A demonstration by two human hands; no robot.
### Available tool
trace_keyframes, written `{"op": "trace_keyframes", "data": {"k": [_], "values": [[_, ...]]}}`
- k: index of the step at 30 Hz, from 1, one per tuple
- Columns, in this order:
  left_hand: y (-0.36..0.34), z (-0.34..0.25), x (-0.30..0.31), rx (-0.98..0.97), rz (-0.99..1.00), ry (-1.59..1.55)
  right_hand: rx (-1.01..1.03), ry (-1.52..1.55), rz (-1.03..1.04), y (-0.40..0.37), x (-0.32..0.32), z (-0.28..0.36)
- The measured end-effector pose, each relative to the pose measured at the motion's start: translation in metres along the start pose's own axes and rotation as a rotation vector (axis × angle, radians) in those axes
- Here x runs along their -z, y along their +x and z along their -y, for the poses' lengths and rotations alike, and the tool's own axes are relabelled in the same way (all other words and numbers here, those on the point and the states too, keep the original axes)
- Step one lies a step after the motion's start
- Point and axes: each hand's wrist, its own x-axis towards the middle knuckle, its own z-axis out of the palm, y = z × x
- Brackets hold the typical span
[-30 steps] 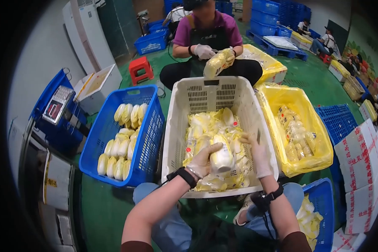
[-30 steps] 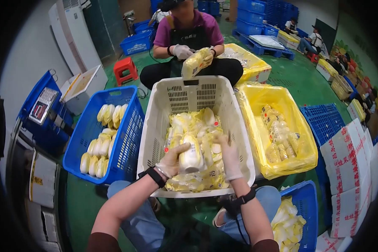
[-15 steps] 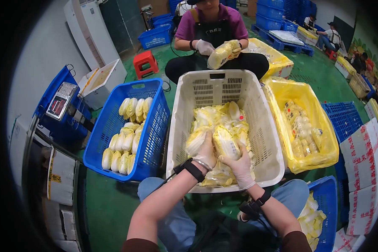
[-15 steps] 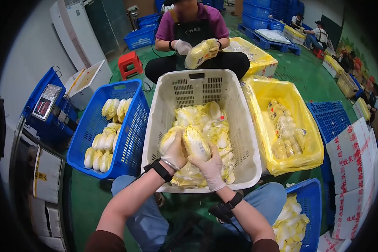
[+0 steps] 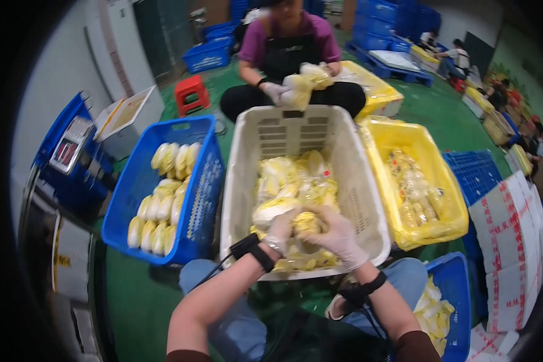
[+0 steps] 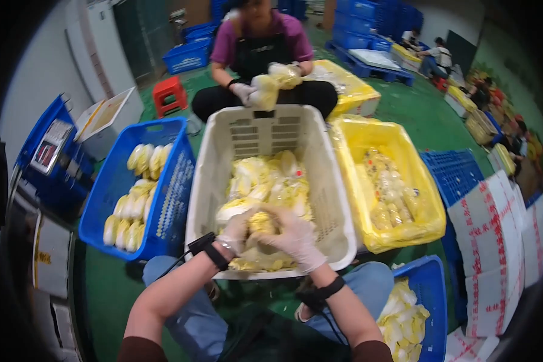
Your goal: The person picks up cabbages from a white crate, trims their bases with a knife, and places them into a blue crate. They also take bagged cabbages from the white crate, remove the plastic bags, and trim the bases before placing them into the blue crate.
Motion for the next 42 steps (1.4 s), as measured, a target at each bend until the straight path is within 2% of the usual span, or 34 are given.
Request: {"op": "trace_keyframes", "data": {"k": [2,4,7,9,12,13,14,15,16,18,19,21,22,24,25,26,27,28,29,30,32,33,34,36,39,41,42], "values": [[-0.014,-0.019,-0.015,0.058,-0.02,-0.127,0.064,-0.047,-0.013,-0.001,0.0,0.005],[-0.016,-0.023,-0.021,-0.008,0.026,-0.097,0.059,-0.073,-0.097,-0.003,0.0,0.007],[-0.011,-0.02,-0.022,-0.112,-0.015,0.01,0.111,-0.001,-0.23,0.003,0.005,0.01],[-0.005,-0.021,-0.025,-0.092,-0.03,0.034,0.185,0.093,-0.337,0.006,0.005,0.01],[0.008,-0.017,-0.014,-0.091,-0.094,0.051,0.158,0.096,-0.396,0.0,0.005,0.001],[0.011,-0.024,-0.007,0.021,0.009,-0.068,0.028,0.146,-0.462,-0.006,0.011,0.003],[0.011,-0.024,0.006,0.128,0.105,-0.198,-0.043,0.424,-0.532,-0.008,0.018,0.003],[0.054,0.007,0.055,0.14,0.053,-0.313,-0.134,0.708,-0.589,-0.007,0.024,0.005],[0.042,0.01,0.062,0.13,0.007,-0.336,-0.233,0.968,-0.63,-0.007,0.038,0.005],[0.035,-0.012,0.043,0.253,0.129,-0.404,-0.188,1.204,-0.703,0.001,0.061,0.001],[0.019,-0.033,0.017,0.246,0.107,-0.4,-0.301,1.275,-0.778,0.006,0.076,0.021],[-0.022,-0.071,-0.047,0.508,-0.305,-0.001,-0.377,1.223,-0.748,0.005,0.089,0.005],[-0.022,-0.066,-0.047,0.514,-0.308,0.006,-0.444,1.161,-0.727,0.002,0.095,-0.006],[-0.033,-0.064,-0.056,0.022,0.194,0.468,-0.443,1.183,-0.733,0.005,0.092,-0.02],[-0.038,-0.062,-0.063,-0.129,0.246,0.489,-0.503,1.162,-0.626,0.006,0.086,-0.023],[-0.043,-0.063,-0.071,-0.122,0.238,0.495,-0.558,1.139,-0.515,0.008,0.081,-0.018],[-0.046,-0.063,-0.077,-0.247,0.296,0.586,-0.566,1.114,-0.401,0.01,0.078,-0.004],[-0.048,-0.063,-0.079,-0.373,0.353,0.675,-0.57,1.124,-0.392,0.012,0.065,-0.003],[-0.043,-0.058,-0.075,-0.421,0.438,0.693,-0.493,1.045,-0.357,0.014,0.049,-0.003],[-0.041,-0.055,-0.069,-0.419,0.426,0.695,-0.415,0.965,-0.322,0.015,0.039,-0.002],[-0.042,-0.049,-0.059,-0.1,0.284,0.35,-0.405,1.037,-0.234,0.015,0.034,-0.003],[-0.047,-0.053,-0.061,0.015,0.252,0.15,-0.416,1.205,-0.241,0.014,0.038,-0.01],[-0.048,-0.055,-0.057,0.011,0.244,0.145,-0.426,1.374,-0.249,0.014,0.042,-0.016],[-0.049,-0.061,-0.05,0.265,0.43,-0.478,-0.417,1.256,-0.221,0.012,0.047,-0.026],[-0.055,-0.067,-0.055,0.259,0.461,-0.575,-0.412,1.119,-0.122,0.013,0.043,-0.025],[-0.053,-0.065,-0.051,0.252,0.533,-0.657,-0.395,1.02,-0.309,0.016,0.031,-0.01],[-0.05,-0.06,-0.047,0.255,0.529,-0.657,-0.4,1.023,-0.309,0.014,0.035,-0.008]]}}
